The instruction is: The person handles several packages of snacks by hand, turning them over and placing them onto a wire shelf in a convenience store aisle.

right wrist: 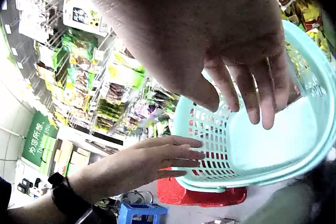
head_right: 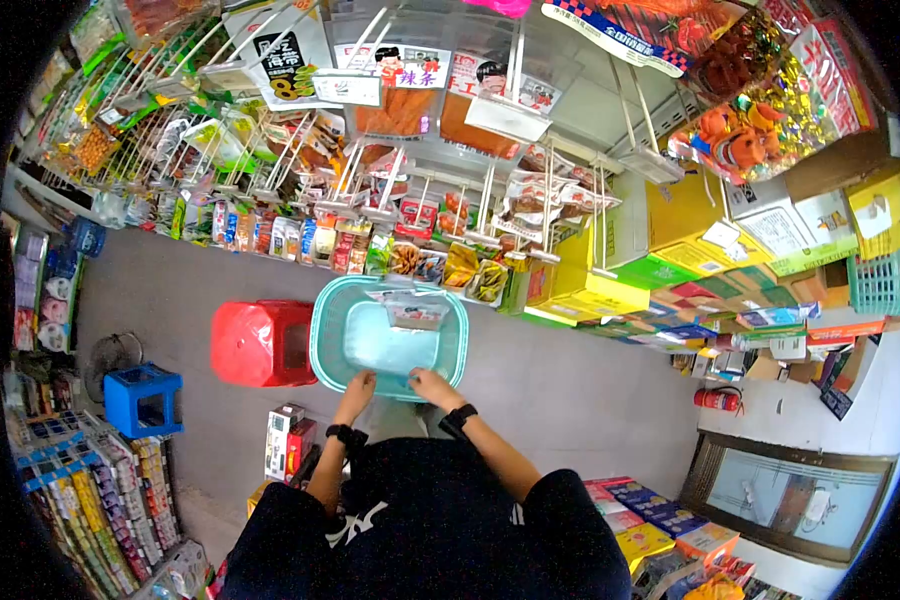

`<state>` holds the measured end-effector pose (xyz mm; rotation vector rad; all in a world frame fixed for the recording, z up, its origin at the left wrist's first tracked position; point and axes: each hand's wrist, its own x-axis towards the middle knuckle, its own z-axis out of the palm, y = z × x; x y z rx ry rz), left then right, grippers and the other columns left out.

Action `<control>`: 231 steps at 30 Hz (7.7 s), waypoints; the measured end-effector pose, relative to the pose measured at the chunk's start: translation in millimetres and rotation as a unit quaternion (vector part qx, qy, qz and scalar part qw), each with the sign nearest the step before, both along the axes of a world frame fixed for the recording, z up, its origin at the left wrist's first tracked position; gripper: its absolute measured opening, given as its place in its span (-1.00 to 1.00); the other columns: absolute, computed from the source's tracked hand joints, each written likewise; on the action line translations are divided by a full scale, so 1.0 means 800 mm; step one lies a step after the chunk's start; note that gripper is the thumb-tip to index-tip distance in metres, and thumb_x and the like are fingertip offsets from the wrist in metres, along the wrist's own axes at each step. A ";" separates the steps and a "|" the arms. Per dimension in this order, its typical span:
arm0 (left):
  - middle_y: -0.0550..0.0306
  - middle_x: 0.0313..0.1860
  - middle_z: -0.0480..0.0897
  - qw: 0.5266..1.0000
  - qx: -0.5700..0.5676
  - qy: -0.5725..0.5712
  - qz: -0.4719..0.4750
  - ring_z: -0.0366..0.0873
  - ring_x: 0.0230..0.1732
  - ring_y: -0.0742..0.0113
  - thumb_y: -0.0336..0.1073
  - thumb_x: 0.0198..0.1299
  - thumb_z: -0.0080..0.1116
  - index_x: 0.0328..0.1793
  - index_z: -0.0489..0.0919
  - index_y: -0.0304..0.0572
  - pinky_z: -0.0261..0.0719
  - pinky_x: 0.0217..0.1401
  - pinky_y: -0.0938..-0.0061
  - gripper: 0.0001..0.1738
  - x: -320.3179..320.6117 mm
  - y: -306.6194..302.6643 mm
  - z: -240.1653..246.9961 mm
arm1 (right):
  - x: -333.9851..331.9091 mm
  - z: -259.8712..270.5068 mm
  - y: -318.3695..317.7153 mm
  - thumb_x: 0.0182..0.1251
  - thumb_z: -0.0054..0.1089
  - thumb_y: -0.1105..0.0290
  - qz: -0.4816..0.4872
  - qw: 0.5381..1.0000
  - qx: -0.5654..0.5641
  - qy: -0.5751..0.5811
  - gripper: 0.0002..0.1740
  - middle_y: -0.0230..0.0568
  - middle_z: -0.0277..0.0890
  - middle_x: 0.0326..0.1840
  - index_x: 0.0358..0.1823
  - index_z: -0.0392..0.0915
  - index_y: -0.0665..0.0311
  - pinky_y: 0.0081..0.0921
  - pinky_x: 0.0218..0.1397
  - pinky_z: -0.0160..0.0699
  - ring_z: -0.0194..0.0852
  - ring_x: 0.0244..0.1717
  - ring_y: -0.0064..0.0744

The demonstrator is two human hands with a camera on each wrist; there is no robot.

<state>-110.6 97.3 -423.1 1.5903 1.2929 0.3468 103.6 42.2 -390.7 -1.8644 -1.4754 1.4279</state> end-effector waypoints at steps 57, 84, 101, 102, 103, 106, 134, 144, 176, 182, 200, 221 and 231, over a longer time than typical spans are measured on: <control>-0.21 0.35 0.09 0.958 0.123 0.257 -0.022 -0.07 0.40 0.01 0.01 0.02 0.03 0.39 0.04 -0.15 -0.28 0.41 0.08 -0.17 0.063 -0.067 -0.099 | 0.085 -0.086 0.106 0.02 0.21 0.39 -0.159 0.914 0.268 -0.259 -0.51 -0.08 0.18 0.07 0.05 0.35 0.15 -0.19 0.17 0.04 0.08 0.12 -0.04; -0.29 0.34 0.07 0.978 0.058 0.181 0.090 -0.10 0.40 -0.05 0.04 0.22 -0.13 0.33 0.10 -0.40 -0.18 0.42 0.26 -0.27 0.053 -0.059 -0.096 | 0.047 -0.063 0.051 0.11 0.13 0.45 -0.008 0.955 0.263 -0.141 -0.92 -0.06 0.34 0.15 -0.41 0.56 0.28 -0.08 0.40 -0.21 -0.09 0.37 0.00; -0.11 0.44 -0.14 0.967 0.101 -0.163 0.166 -0.29 0.46 0.15 -0.14 -0.12 0.33 0.43 -0.19 -0.19 -0.21 0.42 0.39 0.12 0.024 -0.005 0.129 | 0.063 0.211 0.047 0.34 -0.12 0.42 -0.054 0.937 0.188 0.290 -0.84 -0.05 0.55 -0.32 -0.34 0.34 0.38 -0.47 -0.13 0.54 0.55 -0.21 -0.33; -0.07 0.45 -0.13 0.963 0.112 -0.187 0.157 -0.26 0.46 0.19 -0.17 -0.16 0.36 0.44 -0.20 -0.17 -0.21 0.42 0.40 0.14 0.029 -0.003 0.145 | 0.067 0.234 0.049 0.35 -0.13 0.40 -0.065 0.926 0.200 0.315 -0.83 -0.05 0.55 -0.33 -0.33 0.33 0.37 -0.48 -0.14 0.54 0.55 -0.23 -0.33; -0.07 0.45 -0.13 0.962 0.120 -0.190 0.156 -0.26 0.46 0.19 -0.17 -0.16 0.36 0.44 -0.20 -0.17 -0.21 0.42 0.40 0.14 0.036 -0.001 0.164 | 0.071 0.250 0.050 0.36 -0.14 0.38 -0.075 0.913 0.213 0.339 -0.82 -0.05 0.55 -0.34 -0.32 0.33 0.36 -0.48 -0.15 0.54 0.56 -0.25 -0.33; -0.03 0.42 -0.03 0.951 0.134 -0.252 0.123 -0.12 0.43 0.22 -0.24 -0.23 0.41 0.42 -0.09 -0.25 -0.15 0.41 0.40 0.13 0.057 0.001 0.205 | 0.084 0.298 0.053 0.36 -0.15 0.36 -0.037 0.910 0.241 0.335 -0.81 -0.02 0.55 -0.38 -0.31 0.33 0.36 -0.49 -0.21 0.55 0.58 -0.32 -0.32; 0.28 -0.28 0.54 0.917 0.093 -0.375 0.095 0.44 -0.24 0.62 -0.48 0.09 0.15 -0.20 0.44 -0.32 0.40 -0.19 0.72 -0.83 0.138 -0.059 0.419 | 0.181 0.403 -0.008 0.26 0.05 0.34 -0.122 0.891 0.311 0.307 -0.46 -0.30 0.48 -0.15 0.23 0.16 0.36 -0.64 -0.07 0.36 0.39 -0.21 -0.62; 0.05 -0.14 0.57 0.900 0.058 -0.413 0.124 0.50 -0.16 0.51 -0.51 0.15 0.06 0.03 0.34 -0.38 0.46 -0.12 0.68 -0.68 0.128 -0.085 0.494 | 0.123 0.435 -0.069 -0.01 0.19 0.70 -0.054 0.886 0.228 0.401 -0.28 -0.18 0.29 0.15 0.23 0.12 0.41 -0.50 0.15 0.30 0.28 0.12 -0.47; -0.18 -0.06 0.52 0.889 0.028 -0.449 0.083 0.52 -0.05 0.24 -0.64 0.01 0.13 0.29 0.00 -0.28 0.48 -0.01 0.48 -0.25 0.137 -0.130 0.513 | 0.110 0.449 -0.119 -0.04 0.20 0.73 -0.123 0.870 0.305 0.368 -0.26 -0.09 0.25 0.16 0.22 0.09 0.47 -0.43 0.14 0.35 0.30 0.12 -0.37; -0.18 -0.07 0.52 0.888 0.042 -0.451 0.083 0.52 -0.05 0.24 -0.64 0.01 0.12 0.30 0.00 -0.28 0.49 -0.04 0.49 -0.25 0.137 -0.134 0.509 | 0.109 0.449 -0.122 -0.11 0.27 0.71 -0.117 0.872 0.297 0.372 -0.18 -0.10 0.26 0.15 0.24 0.07 0.43 -0.41 0.16 0.32 0.29 0.12 -0.37; -0.21 -0.04 0.50 0.883 0.056 -0.453 0.108 0.50 -0.01 0.20 -0.67 0.03 0.07 0.31 -0.03 -0.26 0.46 0.03 0.46 -0.25 0.132 -0.156 0.504 | 0.098 0.443 -0.133 -0.03 0.21 0.71 -0.134 0.878 0.300 0.349 -0.28 -0.10 0.28 0.11 0.21 0.09 0.43 -0.47 0.06 0.44 0.33 0.08 -0.39; -0.20 0.03 0.46 0.885 0.043 -0.451 0.105 0.45 0.06 0.20 -0.68 0.02 0.07 0.31 -0.03 -0.24 0.42 0.07 0.44 -0.25 0.126 -0.147 0.508 | 0.094 0.447 -0.133 -0.13 0.30 0.69 -0.132 0.879 0.290 0.356 -0.21 -0.17 0.35 0.07 0.20 0.13 0.43 -0.47 0.09 0.38 0.33 0.06 -0.44; -0.17 -0.02 0.49 0.889 0.039 -0.446 0.096 0.47 0.03 0.22 -0.66 0.03 0.08 0.31 -0.02 -0.26 0.43 0.04 0.47 -0.26 0.124 -0.141 0.508 | 0.103 0.443 -0.128 -0.15 0.34 0.66 -0.089 0.889 0.242 0.378 -0.21 -0.18 0.36 0.07 0.19 0.16 0.40 -0.46 0.12 0.35 0.33 0.07 -0.46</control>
